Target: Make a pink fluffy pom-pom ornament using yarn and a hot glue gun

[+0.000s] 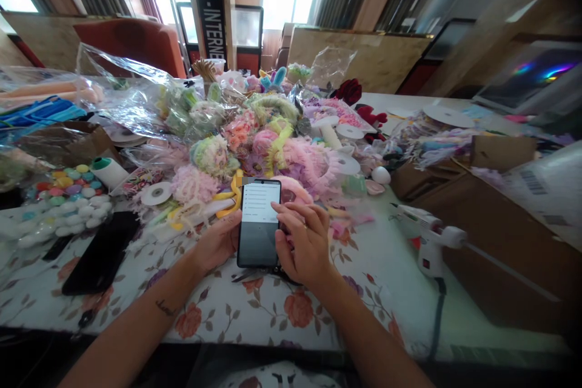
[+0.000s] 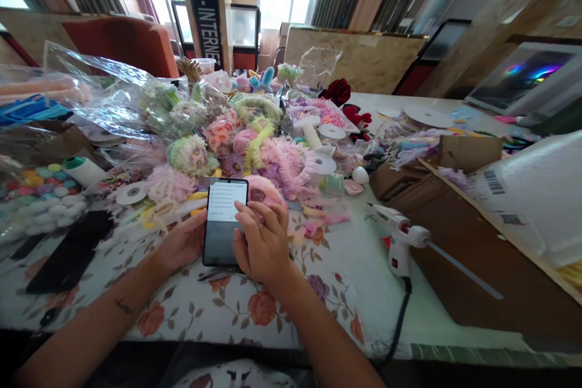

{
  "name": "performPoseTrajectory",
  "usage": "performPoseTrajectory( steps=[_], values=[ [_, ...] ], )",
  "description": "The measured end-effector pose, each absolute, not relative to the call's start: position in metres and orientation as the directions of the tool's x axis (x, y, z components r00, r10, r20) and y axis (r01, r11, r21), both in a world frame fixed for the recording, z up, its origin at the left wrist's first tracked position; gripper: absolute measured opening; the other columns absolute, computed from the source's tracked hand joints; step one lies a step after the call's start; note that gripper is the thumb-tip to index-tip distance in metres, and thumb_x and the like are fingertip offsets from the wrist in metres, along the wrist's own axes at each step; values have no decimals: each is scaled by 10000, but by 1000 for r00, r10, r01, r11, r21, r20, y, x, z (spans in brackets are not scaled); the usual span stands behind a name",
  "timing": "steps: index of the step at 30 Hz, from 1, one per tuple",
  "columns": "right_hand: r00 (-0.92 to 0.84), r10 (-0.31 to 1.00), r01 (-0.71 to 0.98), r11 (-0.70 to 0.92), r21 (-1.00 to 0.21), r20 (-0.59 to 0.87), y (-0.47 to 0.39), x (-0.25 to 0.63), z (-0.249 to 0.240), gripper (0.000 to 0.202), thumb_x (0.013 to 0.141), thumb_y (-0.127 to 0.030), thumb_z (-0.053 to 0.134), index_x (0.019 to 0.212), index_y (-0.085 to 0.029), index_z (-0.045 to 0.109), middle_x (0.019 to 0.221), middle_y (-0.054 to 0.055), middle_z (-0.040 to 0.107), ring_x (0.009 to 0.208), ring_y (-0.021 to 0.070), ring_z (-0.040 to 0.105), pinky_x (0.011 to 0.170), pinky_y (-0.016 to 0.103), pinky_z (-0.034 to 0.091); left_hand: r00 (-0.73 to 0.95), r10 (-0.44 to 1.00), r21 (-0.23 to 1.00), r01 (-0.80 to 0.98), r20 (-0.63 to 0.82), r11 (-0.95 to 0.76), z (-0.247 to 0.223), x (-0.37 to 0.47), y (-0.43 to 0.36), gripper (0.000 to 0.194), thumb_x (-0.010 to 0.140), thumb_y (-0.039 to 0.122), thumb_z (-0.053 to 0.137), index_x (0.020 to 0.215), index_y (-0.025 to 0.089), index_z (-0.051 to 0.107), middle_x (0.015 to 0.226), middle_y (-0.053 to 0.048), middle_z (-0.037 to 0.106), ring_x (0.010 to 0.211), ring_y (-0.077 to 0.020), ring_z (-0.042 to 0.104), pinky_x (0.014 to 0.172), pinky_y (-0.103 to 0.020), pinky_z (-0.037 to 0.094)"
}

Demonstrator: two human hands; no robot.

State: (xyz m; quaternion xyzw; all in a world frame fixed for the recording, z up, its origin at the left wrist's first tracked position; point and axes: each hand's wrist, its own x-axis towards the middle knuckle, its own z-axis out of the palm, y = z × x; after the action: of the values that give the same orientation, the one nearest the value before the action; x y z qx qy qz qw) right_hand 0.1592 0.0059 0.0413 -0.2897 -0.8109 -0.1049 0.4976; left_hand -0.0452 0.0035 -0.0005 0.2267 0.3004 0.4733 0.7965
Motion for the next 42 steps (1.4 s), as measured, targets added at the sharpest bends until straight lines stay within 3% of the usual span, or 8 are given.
performPoseTrajectory(
  steps=[4,10,17,22,29,37,42],
  values=[
    [-311,382,599,790,-133,870,11,158,42,350,907,-128,547,1247,-210,556,1174,108,786,1071,289,676,991,476,423,395,888,655,-610,-237,446,-3,-45,4,493,947,358,641,1402,170,633,1250,-139,756,1247,-330,667,1117,-445,470],
    [-321,390,591,794,-139,863,10,158,38,314,903,-113,548,1203,-200,574,1187,112,784,1095,294,671,1004,484,418,399,887,668,-598,-232,443,-2,-45,4,468,929,376,666,1339,151,680,1229,-147,763,1254,-339,660,1119,-448,465],
    [-358,423,588,795,-151,832,12,155,37,332,910,-107,529,1223,-211,565,1235,97,768,1133,287,657,1021,486,405,413,885,666,-601,-214,442,2,-44,2,520,943,364,649,1429,182,613,1263,-136,751,1244,-333,668,1110,-446,470],
    [-290,385,578,800,-161,876,10,159,37,366,885,-92,547,1228,-214,575,1142,95,794,1011,277,678,961,477,425,400,887,673,-593,-231,442,-2,-45,3,445,944,362,646,1347,175,676,1237,-133,762,1238,-335,670,1094,-447,481],
    [-275,335,574,809,-125,901,1,167,31,290,852,-52,558,1096,-198,610,969,79,813,815,239,668,811,432,450,366,896,679,-593,-252,433,-5,-45,3,378,956,386,617,1227,150,738,1260,-132,753,1203,-323,688,1015,-425,532],
    [-376,313,518,851,-82,872,-2,171,26,345,841,-25,529,1140,-168,622,1064,106,820,1002,276,728,877,461,457,372,891,647,-618,-261,448,-4,-46,5,419,967,368,600,1329,170,676,1210,-121,774,1234,-318,674,1121,-453,463],
    [-368,335,518,848,-108,867,-2,170,26,353,840,-21,528,1145,-168,626,1063,104,820,994,270,726,875,456,456,361,894,654,-614,-267,443,-5,-46,5,433,963,382,611,1333,165,670,1212,-121,773,1223,-312,680,1108,-440,477]
  ],
)
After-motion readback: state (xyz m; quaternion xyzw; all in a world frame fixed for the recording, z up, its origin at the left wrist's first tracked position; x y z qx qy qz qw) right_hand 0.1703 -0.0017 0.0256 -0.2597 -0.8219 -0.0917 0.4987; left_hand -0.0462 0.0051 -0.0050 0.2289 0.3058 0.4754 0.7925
